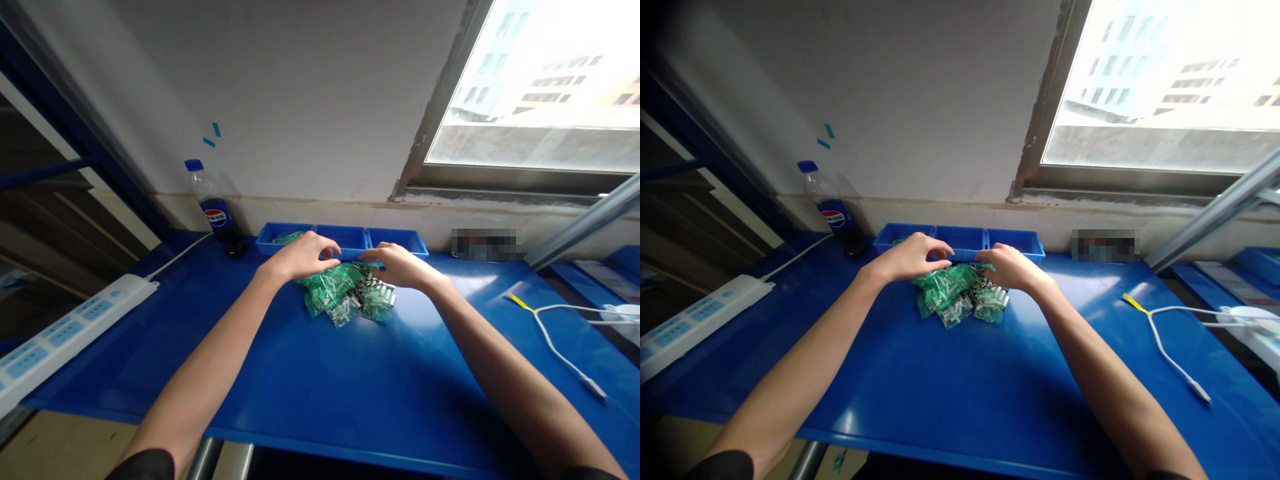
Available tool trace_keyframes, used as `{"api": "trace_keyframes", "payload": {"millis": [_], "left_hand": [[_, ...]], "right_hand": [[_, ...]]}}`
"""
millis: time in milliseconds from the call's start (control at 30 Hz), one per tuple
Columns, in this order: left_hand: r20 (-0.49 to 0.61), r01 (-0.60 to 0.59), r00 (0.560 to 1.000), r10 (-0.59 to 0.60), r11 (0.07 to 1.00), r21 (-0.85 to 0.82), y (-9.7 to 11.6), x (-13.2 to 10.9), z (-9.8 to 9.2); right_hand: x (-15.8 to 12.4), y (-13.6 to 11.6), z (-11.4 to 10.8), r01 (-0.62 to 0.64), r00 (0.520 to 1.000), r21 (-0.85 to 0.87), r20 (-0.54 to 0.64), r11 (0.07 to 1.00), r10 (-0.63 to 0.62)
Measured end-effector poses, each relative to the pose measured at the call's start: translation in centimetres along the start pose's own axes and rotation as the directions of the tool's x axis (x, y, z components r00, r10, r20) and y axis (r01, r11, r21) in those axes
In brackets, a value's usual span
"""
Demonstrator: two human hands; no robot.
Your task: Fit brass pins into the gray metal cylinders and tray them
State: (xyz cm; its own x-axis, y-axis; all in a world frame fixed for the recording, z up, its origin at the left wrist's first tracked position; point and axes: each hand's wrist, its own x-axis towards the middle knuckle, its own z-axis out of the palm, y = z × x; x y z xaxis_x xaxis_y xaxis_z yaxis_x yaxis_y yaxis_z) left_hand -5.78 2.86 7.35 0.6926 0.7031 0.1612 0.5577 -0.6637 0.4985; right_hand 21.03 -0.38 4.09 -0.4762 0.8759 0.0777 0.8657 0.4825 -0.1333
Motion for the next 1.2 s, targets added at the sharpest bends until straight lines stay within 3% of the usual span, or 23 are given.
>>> {"api": "trace_keyframes", "payload": {"millis": [233,400,567,733,933,1200], "left_hand": [[-0.004,-0.009,1.0,0.009,1.0,0.005,-0.1,-0.1,0.0],[0.002,-0.008,1.0,0.008,1.0,0.002,-0.4,0.0,0.0],[0.046,-0.008,0.999,0.014,0.994,-0.111,0.0,-0.2,-0.3],[0.086,-0.039,0.994,0.067,0.954,-0.298,0.9,-0.4,-0.9],[0.05,-0.033,0.997,0.055,0.926,-0.376,1.2,-0.2,-0.8],[-0.018,-0.033,0.999,0.028,0.909,-0.415,1.0,-0.3,-1.0]], "right_hand": [[-0.4,0.4,-1.5,-0.023,0.997,0.039,-0.079,0.999,0.026],[-1.1,-0.1,-3.3,-0.015,0.986,0.276,-0.155,0.961,0.06],[-1.3,-0.9,-3.9,0.004,0.988,0.619,-0.126,0.785,0.094],[-1.0,-1.9,-3.8,-0.01,0.988,0.787,-0.086,0.617,0.126],[-0.8,-2.5,-3.4,0.0,0.993,0.864,-0.06,0.504,0.102],[-0.9,-2.5,-3.3,-0.025,0.996,0.841,-0.024,0.541,0.083]]}}
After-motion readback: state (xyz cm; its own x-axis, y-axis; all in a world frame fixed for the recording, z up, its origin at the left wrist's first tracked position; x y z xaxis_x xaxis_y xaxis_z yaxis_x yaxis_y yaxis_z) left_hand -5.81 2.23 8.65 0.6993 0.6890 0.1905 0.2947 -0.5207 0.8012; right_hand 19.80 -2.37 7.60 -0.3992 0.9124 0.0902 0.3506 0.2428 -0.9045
